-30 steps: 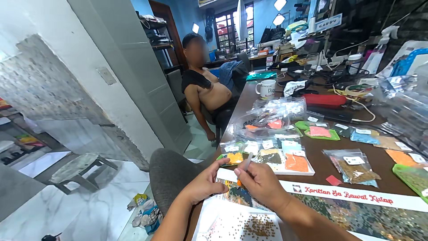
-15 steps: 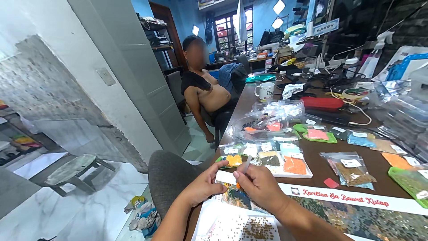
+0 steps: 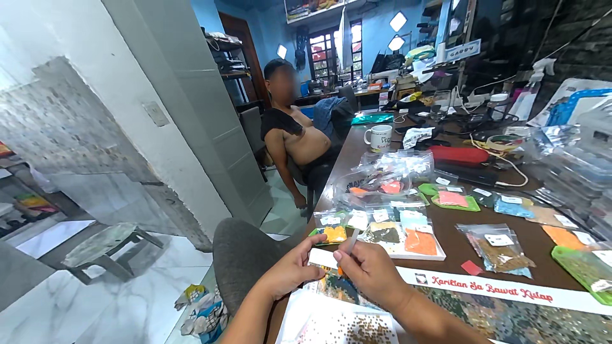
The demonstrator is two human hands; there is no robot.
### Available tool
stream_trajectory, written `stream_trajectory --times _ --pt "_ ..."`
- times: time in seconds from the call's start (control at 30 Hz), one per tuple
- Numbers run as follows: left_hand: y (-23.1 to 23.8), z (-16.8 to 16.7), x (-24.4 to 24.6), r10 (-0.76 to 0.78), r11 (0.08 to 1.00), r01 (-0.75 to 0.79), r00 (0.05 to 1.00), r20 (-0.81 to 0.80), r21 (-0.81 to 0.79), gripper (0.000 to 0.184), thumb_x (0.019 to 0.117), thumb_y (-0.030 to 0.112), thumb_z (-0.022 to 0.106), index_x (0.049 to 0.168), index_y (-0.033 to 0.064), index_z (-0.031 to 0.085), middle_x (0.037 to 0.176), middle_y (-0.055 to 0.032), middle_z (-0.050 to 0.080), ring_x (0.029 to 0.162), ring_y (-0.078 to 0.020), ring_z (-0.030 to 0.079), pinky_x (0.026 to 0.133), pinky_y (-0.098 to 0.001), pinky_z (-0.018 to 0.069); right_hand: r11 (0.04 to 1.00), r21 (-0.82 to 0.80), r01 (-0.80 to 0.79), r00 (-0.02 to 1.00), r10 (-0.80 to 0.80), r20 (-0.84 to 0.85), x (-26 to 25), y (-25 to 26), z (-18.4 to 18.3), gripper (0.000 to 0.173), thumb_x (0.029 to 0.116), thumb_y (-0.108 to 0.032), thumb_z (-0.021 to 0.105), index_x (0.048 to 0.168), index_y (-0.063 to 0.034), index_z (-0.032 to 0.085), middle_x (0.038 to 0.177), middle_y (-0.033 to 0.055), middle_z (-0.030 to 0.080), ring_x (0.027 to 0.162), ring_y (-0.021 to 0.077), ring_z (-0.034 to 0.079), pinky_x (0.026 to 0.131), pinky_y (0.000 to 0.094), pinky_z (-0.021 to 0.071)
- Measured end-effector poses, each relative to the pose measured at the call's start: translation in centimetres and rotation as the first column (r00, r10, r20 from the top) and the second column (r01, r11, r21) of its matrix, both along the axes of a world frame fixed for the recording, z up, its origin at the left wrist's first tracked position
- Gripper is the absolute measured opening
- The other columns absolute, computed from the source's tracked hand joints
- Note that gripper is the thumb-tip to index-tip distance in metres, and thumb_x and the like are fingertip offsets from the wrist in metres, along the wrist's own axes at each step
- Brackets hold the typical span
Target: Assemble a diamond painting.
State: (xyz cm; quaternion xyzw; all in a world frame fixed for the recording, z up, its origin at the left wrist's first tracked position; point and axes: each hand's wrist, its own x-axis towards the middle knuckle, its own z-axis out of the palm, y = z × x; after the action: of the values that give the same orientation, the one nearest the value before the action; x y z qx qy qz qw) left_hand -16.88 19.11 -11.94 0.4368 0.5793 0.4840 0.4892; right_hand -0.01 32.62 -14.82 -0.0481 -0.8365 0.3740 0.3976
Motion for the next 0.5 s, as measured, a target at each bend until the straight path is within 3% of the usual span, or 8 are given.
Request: stream_trajectory --times 0.33,0.43,0.5 --pt "0.0 -0.2 -0.1 -0.001 1.000 0.001 1.000 0.001 0.020 0.076 0.0875 0.002 0.062 0.154 0.0068 0.027 0.125 -0.0060 0.066 0.104 -0.0128 0.070 0.092 -0.0309 0.0591 0.998 -0.065 0.000 1.000 0.001 0.015 0.2 0.1 0.5 0.039 0.1050 -0.035 0.049 0.086 -0.0054 0.066 0.062 0.0007 0.056 0.056 0.0072 0.053 0.055 0.0269 0.0452" --pt "0.0 -0.4 -0.3 0.009 1.000 -0.009 1.000 0.009 0.022 0.077 0.0869 0.003 0.064 0.154 0.0077 0.028 0.127 -0.0077 0.066 0.106 -0.0154 0.070 0.093 -0.0332 0.0596 0.954 -0.298 -0.026 1.000 0.030 0.008 0.4 -0.1 1.7 0.030 0.1043 -0.027 0.052 0.089 -0.0057 0.066 0.067 -0.0047 0.059 0.059 0.0001 0.055 0.058 0.0193 0.0470" --pt "-0.1 -0.4 -0.4 0.013 1.000 -0.013 1.000 0.007 0.025 0.077 0.0860 0.004 0.064 0.154 0.0078 0.028 0.128 -0.0076 0.065 0.107 -0.0155 0.070 0.092 -0.0330 0.0595 0.858 -0.512 -0.044 0.999 0.041 -0.017 0.7 -0.3 3.1 0.023 0.1050 -0.017 0.051 0.091 -0.0046 0.064 0.070 -0.0050 0.061 0.061 -0.0007 0.058 0.060 0.0165 0.0492"
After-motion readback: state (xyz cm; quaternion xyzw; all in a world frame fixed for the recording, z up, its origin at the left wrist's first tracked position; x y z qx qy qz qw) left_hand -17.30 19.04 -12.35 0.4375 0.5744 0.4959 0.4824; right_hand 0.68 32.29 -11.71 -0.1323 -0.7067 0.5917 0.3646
